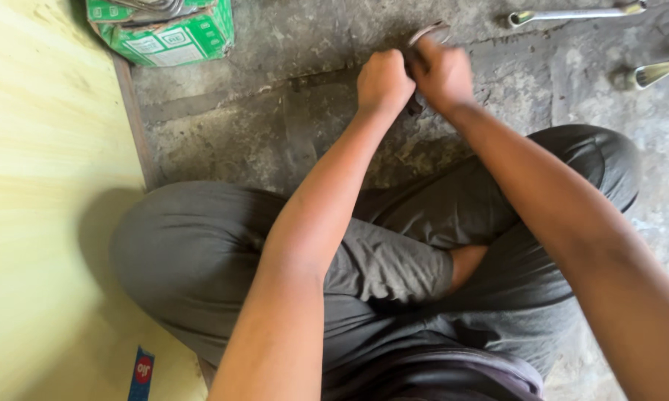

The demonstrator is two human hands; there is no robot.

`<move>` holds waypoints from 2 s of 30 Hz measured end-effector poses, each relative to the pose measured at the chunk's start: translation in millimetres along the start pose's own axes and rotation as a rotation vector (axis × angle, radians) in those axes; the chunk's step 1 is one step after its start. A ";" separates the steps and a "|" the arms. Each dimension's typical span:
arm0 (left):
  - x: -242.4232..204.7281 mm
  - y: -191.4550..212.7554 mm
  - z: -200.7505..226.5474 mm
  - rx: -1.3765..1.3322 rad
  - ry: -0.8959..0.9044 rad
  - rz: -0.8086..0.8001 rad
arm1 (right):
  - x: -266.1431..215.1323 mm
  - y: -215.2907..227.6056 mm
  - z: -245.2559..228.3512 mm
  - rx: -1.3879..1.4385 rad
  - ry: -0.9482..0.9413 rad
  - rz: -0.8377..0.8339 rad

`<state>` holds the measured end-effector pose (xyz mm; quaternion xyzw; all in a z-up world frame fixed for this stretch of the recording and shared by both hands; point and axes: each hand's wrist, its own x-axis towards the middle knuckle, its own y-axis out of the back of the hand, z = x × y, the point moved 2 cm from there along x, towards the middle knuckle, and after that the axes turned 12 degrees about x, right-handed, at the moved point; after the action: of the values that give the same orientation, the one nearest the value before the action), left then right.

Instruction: The person scrapes grime and debris from a metal brake shoe using a small hand tool while sitting on the floor.

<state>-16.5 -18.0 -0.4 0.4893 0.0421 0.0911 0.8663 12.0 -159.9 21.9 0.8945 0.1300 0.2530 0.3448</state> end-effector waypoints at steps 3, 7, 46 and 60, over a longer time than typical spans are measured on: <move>6.6 -0.9 1.6 -0.048 0.038 0.021 | 11.0 5.8 4.0 0.130 -0.028 0.048; 2.6 2.7 -7.9 -0.020 0.041 -0.012 | 8.3 -11.5 22.4 0.179 -0.093 0.094; -26.8 36.0 -4.3 -0.111 0.125 -0.055 | -1.7 41.2 7.4 0.097 -0.146 0.175; 2.8 7.3 -6.9 -0.154 0.159 -0.080 | 12.9 -6.9 7.0 0.065 0.035 0.042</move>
<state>-15.7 -8.0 2.3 0.4107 0.1228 0.0981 0.8981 26.3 -153.4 17.4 0.9034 0.1252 0.2715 0.3076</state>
